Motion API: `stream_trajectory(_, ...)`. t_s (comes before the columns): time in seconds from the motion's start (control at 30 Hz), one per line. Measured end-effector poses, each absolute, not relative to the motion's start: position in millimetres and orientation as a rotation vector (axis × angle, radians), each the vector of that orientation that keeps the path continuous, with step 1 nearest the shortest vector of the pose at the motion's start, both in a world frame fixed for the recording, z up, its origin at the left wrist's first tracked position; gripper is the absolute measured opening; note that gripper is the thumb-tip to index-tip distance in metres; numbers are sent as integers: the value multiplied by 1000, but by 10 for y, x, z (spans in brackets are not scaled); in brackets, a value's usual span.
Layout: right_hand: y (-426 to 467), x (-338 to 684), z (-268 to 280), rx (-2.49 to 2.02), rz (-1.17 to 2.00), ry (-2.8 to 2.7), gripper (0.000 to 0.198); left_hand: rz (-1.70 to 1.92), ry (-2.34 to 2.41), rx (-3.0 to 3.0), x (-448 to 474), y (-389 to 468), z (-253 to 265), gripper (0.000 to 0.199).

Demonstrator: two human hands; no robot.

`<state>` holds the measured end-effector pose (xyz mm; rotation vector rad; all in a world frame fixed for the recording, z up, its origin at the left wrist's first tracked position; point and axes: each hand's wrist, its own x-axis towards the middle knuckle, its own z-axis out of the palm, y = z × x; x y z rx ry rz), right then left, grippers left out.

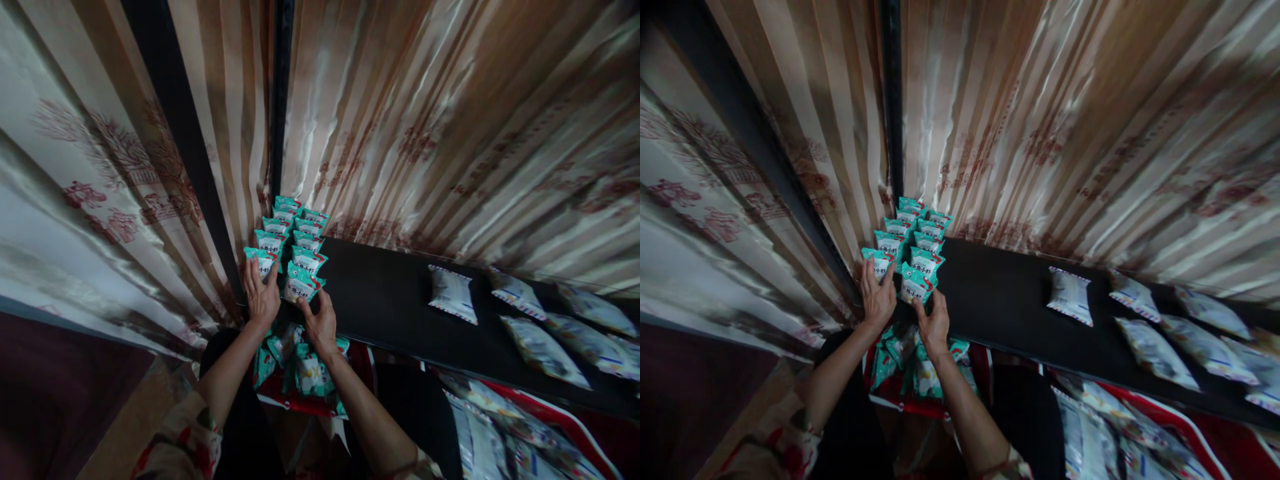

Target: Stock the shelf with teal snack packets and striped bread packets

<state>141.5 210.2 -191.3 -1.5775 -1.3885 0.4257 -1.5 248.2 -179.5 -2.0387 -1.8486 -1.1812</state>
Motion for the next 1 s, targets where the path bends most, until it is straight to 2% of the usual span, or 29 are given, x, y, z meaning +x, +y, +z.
stream_trajectory(0.43,2072,1301,-1833,-1617,471,-1405,54,-1344,-1749,-2173,-148,2402,-1903,51)
stream_trajectory(0.6,2097,1282,-1877,-1636,462,-1385,58,-1266,-1705,-2159,-139,2342,-2001,48)
stream_trajectory(0.9,2008,1378,-1922,-1519,464,-1430,76,-1122,-1396,-2339,29,1998,-2271,47)
stream_trajectory(1.0,2090,1412,-1860,-1495,529,-1448,73,-1108,-1438,-2344,82,2022,-2282,50)
